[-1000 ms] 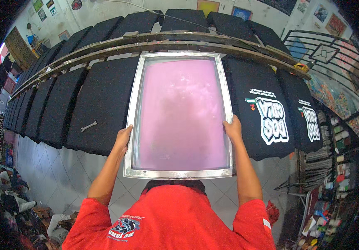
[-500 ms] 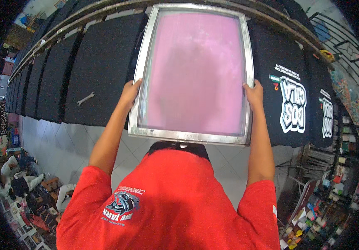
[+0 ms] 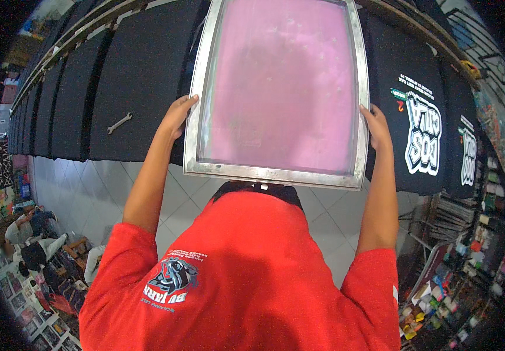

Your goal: The person adjusts and secures a screen printing frame on a press, using a wrench to tighten bolts on the frame.

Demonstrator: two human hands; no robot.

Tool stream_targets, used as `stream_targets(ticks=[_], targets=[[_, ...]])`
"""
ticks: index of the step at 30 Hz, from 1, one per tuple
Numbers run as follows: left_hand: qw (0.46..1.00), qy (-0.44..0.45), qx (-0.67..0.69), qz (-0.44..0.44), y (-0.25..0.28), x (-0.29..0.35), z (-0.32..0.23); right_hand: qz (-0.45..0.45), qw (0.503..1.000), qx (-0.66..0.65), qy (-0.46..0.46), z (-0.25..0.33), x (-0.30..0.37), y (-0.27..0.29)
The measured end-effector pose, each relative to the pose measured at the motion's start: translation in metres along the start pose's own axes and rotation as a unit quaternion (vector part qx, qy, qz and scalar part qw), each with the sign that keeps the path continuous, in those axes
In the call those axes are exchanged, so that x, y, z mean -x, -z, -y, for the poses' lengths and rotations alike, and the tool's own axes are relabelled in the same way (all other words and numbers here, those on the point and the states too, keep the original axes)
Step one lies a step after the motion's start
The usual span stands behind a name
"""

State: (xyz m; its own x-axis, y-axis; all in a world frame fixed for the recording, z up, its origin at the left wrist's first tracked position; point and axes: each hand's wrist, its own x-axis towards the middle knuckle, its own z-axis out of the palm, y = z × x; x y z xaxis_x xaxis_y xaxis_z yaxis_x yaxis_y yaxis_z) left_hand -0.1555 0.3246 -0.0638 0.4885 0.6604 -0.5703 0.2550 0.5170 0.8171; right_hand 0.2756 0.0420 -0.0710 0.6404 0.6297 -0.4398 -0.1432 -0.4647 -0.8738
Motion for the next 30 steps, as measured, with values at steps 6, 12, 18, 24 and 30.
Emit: stream_targets(ticks=[6, 12, 18, 24, 30], targets=[[0.996, -0.037, 0.075, 0.026, -0.001, 0.038, 0.031, -0.003, 0.998, -0.064, 0.003, -0.03, 0.026, -0.004], [0.992, -0.067, 0.109, 0.0, 0.001, 0.036, 0.044, -0.023, 0.998, -0.054, 0.025, -0.035, 0.024, -0.01], [0.993, -0.062, 0.099, -0.014, 0.004, 0.041, 0.038, -0.029, 0.998, -0.041, 0.021, -0.029, 0.025, -0.019], [0.997, -0.059, -0.005, -0.049, 0.005, 0.042, 0.03, -0.043, 0.998, -0.039, 0.016, -0.029, 0.024, -0.026], [0.997, -0.052, -0.027, -0.055, 0.0, 0.046, 0.023, -0.024, 0.997, -0.069, 0.004, -0.031, 0.023, -0.023]])
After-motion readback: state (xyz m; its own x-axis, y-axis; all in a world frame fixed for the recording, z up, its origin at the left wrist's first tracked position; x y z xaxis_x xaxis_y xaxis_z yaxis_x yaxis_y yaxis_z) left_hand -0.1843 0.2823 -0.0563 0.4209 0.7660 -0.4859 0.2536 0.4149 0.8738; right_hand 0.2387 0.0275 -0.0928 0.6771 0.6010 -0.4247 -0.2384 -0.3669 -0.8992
